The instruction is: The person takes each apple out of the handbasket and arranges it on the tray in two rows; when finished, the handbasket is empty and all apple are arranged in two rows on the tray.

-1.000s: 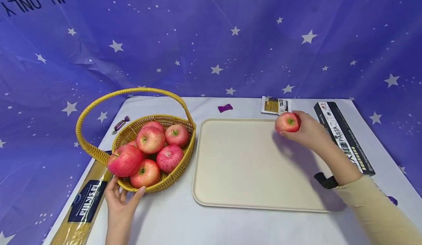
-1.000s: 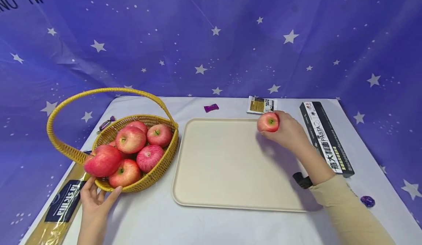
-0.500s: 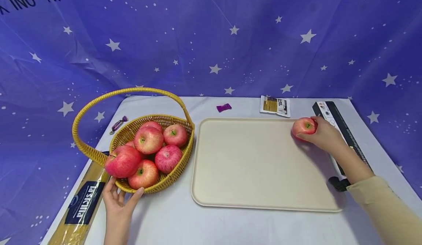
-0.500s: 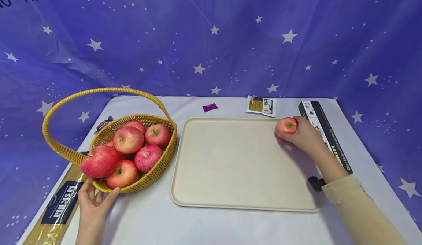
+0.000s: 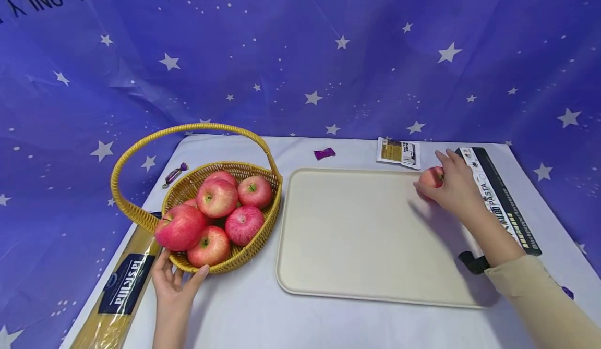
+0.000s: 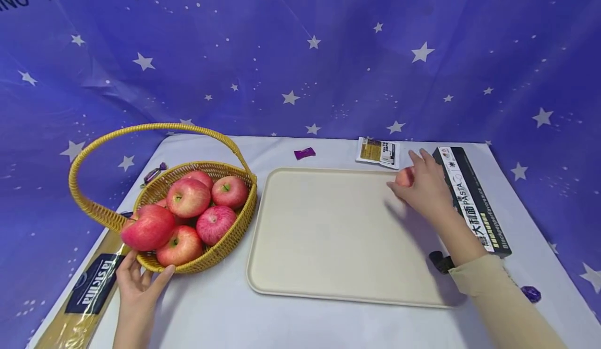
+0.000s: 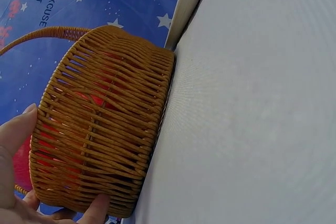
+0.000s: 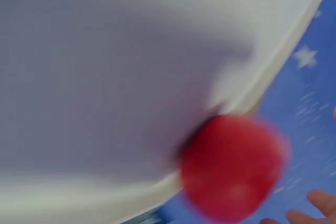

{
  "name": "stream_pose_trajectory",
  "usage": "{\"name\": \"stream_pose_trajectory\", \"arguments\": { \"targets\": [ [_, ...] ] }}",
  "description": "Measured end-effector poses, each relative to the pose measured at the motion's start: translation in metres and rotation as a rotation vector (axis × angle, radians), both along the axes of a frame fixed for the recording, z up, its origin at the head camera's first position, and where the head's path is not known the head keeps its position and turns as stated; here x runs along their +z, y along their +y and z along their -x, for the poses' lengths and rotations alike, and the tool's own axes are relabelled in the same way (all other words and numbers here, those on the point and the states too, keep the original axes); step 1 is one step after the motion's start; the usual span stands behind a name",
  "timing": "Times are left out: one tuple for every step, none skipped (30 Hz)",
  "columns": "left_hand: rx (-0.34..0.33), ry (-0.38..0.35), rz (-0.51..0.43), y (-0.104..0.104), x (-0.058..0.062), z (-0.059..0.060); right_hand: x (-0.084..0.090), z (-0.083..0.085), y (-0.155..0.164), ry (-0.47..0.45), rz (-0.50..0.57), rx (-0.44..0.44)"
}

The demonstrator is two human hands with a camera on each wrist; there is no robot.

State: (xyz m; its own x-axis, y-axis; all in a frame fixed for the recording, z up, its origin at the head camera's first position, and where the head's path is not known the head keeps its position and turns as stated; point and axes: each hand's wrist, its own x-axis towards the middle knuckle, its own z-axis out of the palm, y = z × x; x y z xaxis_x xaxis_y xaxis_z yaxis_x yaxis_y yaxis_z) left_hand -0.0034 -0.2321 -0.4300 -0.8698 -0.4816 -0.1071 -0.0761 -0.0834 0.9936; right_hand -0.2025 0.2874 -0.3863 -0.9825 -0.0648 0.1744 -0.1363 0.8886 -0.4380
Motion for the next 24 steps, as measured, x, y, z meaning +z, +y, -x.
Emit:
{"name": "stream_pose_trajectory", "arguments": {
  "targets": [
    [-0.007,-0.002,0.000,0.000,0.000,0.001,0.004,-0.002,-0.008,0.029,0.011,0.024],
    [-0.012,-0.002,0.002,0.000,0.000,0.001,0.008,-0.005,-0.017,0.049,0.026,0.053],
    [-0.014,0.000,0.002,0.001,0.000,0.001,0.013,-0.007,-0.027,0.058,0.042,0.079],
    [-0.016,0.004,0.002,0.001,0.000,0.001,0.016,-0.008,-0.037,0.061,0.055,0.106],
    [-0.015,0.010,0.000,0.001,0.000,0.001,0.019,-0.009,-0.048,0.068,0.070,0.135],
    [-0.014,0.016,-0.001,0.001,0.000,0.001,0.021,-0.010,-0.059,0.071,0.087,0.163],
    [-0.012,0.022,-0.002,0.001,0.000,0.000,0.024,-0.011,-0.070,0.073,0.104,0.187],
    [-0.010,0.025,-0.003,0.001,0.000,0.000,0.026,-0.012,-0.082,0.062,0.122,0.208],
    [-0.008,0.028,-0.004,0.001,-0.001,0.000,0.027,-0.013,-0.093,0.061,0.136,0.231],
    [-0.007,0.028,-0.004,0.001,-0.001,-0.001,0.027,-0.014,-0.104,0.059,0.153,0.257],
    [-0.004,0.028,-0.004,0.000,-0.001,-0.001,0.028,-0.015,-0.116,0.059,0.174,0.286],
    [-0.003,0.028,-0.004,0.000,-0.002,-0.001,0.029,-0.017,-0.127,0.052,0.193,0.312],
    [-0.001,0.026,-0.004,0.000,-0.002,-0.001,0.029,-0.019,-0.139,0.047,0.210,0.342],
    [0.000,0.025,-0.003,0.000,-0.002,-0.001,0.029,-0.021,-0.150,0.042,0.225,0.375],
    [0.000,0.024,-0.003,0.000,-0.003,-0.001,0.029,-0.023,-0.162,0.046,0.238,0.410],
    [0.000,0.022,-0.003,0.000,-0.003,0.000,0.029,-0.025,-0.173,0.045,0.248,0.445],
    [0.000,0.022,-0.003,0.000,-0.003,0.000,0.029,-0.028,-0.184,0.045,0.254,0.479],
    [0.000,0.021,-0.003,0.000,-0.003,0.000,0.029,-0.030,-0.194,0.047,0.255,0.515],
    [0.000,0.020,-0.002,0.000,-0.004,0.000,0.029,-0.032,-0.205,0.051,0.254,0.552],
    [0.000,0.020,-0.001,0.000,-0.004,0.000,0.028,-0.035,-0.215,0.055,0.250,0.586],
    [0.000,0.021,-0.001,0.000,-0.004,0.000,0.028,-0.037,-0.225,0.056,0.243,0.619],
    [0.002,0.021,-0.001,0.000,-0.004,0.000,0.028,-0.039,-0.234,0.054,0.232,0.651],
    [0.002,0.025,-0.002,0.000,-0.004,0.000,0.028,-0.041,-0.244,0.050,0.224,0.684],
    [0.004,0.027,-0.002,0.000,-0.004,0.000,0.028,-0.042,-0.254,0.044,0.215,0.713]
  ]
}}
